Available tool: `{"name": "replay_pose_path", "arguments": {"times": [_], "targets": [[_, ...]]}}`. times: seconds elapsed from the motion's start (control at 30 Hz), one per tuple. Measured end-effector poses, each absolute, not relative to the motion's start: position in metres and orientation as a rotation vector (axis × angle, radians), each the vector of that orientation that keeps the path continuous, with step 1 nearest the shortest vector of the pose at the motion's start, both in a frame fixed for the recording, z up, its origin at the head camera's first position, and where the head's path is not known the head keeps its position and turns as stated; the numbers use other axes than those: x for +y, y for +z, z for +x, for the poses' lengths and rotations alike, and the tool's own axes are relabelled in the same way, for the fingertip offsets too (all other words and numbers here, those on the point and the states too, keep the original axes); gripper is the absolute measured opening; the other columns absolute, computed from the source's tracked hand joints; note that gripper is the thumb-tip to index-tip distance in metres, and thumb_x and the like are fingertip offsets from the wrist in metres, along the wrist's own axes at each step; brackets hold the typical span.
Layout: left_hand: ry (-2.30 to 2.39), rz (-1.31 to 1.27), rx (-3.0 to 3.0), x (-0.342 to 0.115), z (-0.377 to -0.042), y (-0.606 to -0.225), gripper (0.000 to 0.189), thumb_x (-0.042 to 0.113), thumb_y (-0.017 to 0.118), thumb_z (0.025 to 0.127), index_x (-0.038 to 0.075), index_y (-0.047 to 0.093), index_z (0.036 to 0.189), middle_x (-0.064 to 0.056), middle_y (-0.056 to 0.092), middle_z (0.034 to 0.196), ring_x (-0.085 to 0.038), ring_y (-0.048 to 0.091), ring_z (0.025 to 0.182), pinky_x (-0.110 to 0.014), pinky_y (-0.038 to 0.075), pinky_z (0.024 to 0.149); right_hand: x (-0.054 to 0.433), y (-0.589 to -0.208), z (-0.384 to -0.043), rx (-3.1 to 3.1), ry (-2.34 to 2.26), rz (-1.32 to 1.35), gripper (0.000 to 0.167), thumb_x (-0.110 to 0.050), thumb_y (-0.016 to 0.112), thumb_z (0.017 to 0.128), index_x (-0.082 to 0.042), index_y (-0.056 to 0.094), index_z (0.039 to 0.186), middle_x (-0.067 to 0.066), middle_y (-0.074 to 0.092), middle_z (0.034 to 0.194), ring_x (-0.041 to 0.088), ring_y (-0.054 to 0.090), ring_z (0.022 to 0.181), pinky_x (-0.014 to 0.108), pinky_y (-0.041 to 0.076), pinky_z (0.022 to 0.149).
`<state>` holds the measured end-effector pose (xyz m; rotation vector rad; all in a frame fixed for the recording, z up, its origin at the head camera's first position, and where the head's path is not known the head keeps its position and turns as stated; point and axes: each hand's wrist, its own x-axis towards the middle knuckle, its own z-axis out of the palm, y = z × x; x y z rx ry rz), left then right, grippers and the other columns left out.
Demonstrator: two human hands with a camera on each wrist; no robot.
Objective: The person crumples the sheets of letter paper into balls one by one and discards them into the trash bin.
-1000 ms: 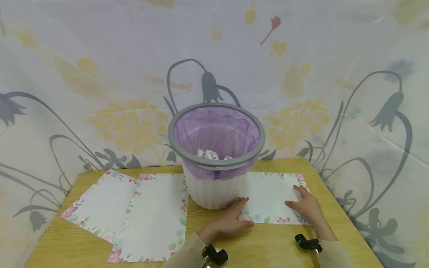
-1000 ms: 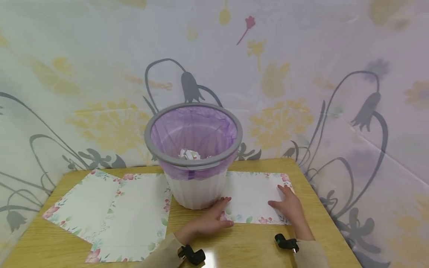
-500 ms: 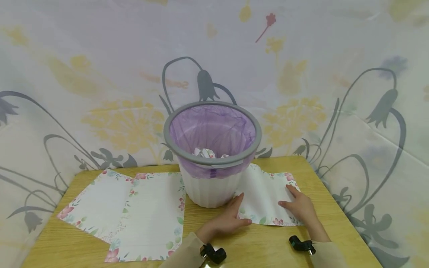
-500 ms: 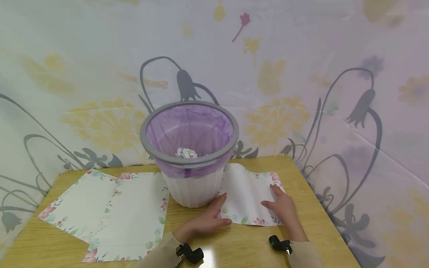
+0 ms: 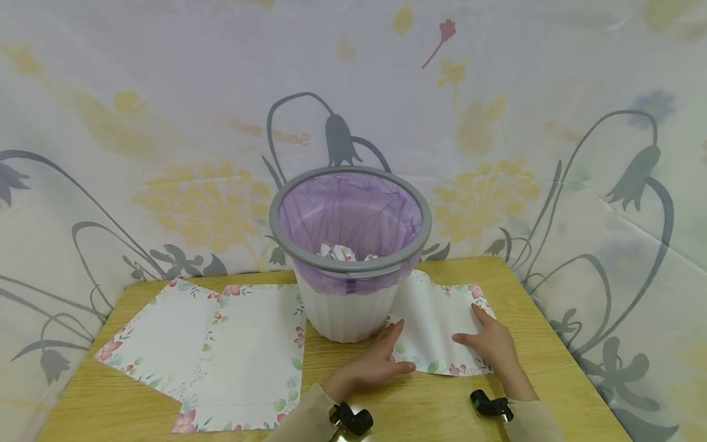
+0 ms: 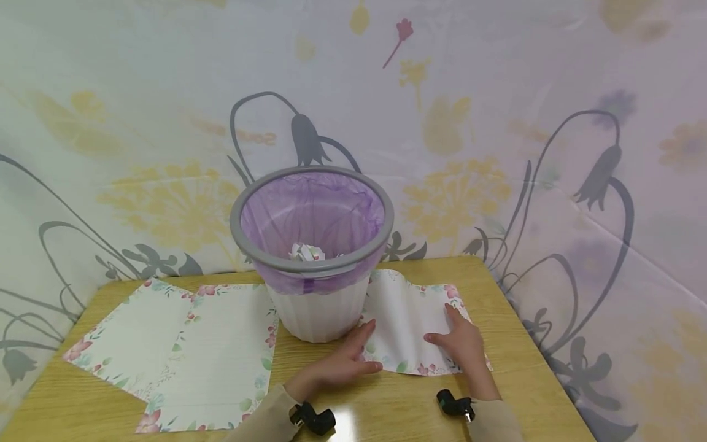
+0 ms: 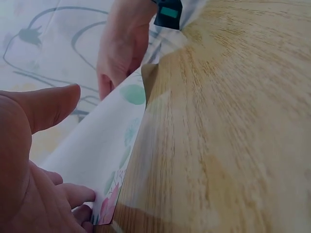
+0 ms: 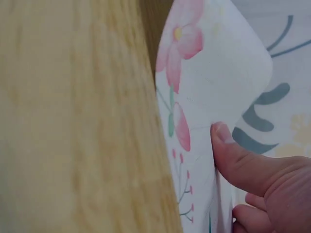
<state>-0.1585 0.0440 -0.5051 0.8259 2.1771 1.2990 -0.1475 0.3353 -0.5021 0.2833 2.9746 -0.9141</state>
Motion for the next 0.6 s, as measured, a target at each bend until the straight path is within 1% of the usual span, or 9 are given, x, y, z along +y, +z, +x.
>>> {"name": "replay_pose_path", "arguments": {"times": [0.13,0.27,0.33,0.43,0.47,0.53,0.6], "targets": [[1.325,0.840,2.158,0.044,-0.159,-0.504,0.090,0.036,0.067,0.094,0.010,0.011,0.161,-0.010,0.013,0.165,-0.029,0.002,0.151,-0.052,0.010,0.119,0.332,-0.499,-0.146,2.983,-0.940,0.269,0.090,-0.036,0.084,0.079,0.003,0.041,0.148,0.032,0.043,0.143,0.055,0.040,0.129,0.064,0.038,0.101],[1.356,0.844,2.164,0.049,-0.159,-0.498,0.091,0.038,0.066,0.094,0.017,0.008,0.162,-0.008,0.014,0.165,-0.030,0.004,0.151,-0.051,0.012,0.120,0.329,-0.498,-0.144,3.010,-0.972,0.206,0.073,-0.028,0.081,0.083,0.001,0.050,0.143,0.033,0.053,0.133,0.054,0.052,0.117,0.061,0.047,0.089],[1.368,0.846,2.174,0.053,-0.160,-0.496,0.092,0.039,0.066,0.095,0.018,0.007,0.162,-0.010,0.015,0.164,-0.031,0.006,0.151,-0.050,0.014,0.119,0.327,-0.498,-0.143,3.028,-1.002,0.181,0.065,-0.023,0.079,0.085,0.001,0.054,0.140,0.033,0.056,0.129,0.052,0.057,0.111,0.057,0.050,0.083],[1.381,0.841,2.193,0.059,-0.161,-0.493,0.094,0.039,0.067,0.094,0.017,0.007,0.162,-0.011,0.017,0.164,-0.032,0.011,0.150,-0.048,0.018,0.119,0.325,-0.498,-0.142,3.032,-1.087,0.159,0.055,-0.018,0.075,0.089,0.000,0.057,0.138,0.030,0.060,0.126,0.047,0.061,0.107,0.049,0.054,0.077],[1.388,0.836,2.197,0.060,-0.161,-0.492,0.094,0.040,0.067,0.094,0.017,0.007,0.162,-0.011,0.018,0.163,-0.033,0.012,0.150,-0.048,0.020,0.119,0.324,-0.498,-0.141,3.016,-1.141,0.151,0.053,-0.016,0.074,0.090,0.000,0.058,0.138,0.029,0.061,0.125,0.044,0.063,0.105,0.046,0.055,0.075],[1.435,0.808,2.170,0.063,-0.162,-0.491,0.094,0.038,0.068,0.094,0.017,0.007,0.162,-0.009,0.017,0.164,-0.031,0.013,0.149,-0.046,0.022,0.118,0.324,-0.496,-0.140,2.963,-1.267,0.124,0.050,-0.014,0.072,0.092,0.000,0.058,0.138,0.028,0.060,0.128,0.040,0.064,0.105,0.039,0.056,0.074],[1.488,0.778,2.138,0.065,-0.163,-0.491,0.093,0.036,0.068,0.094,0.017,0.007,0.162,-0.008,0.017,0.164,-0.030,0.016,0.148,-0.044,0.024,0.117,0.324,-0.494,-0.140,2.877,-1.408,0.091,0.047,-0.014,0.071,0.094,-0.001,0.058,0.138,0.027,0.060,0.129,0.035,0.067,0.102,0.034,0.057,0.070]]}}
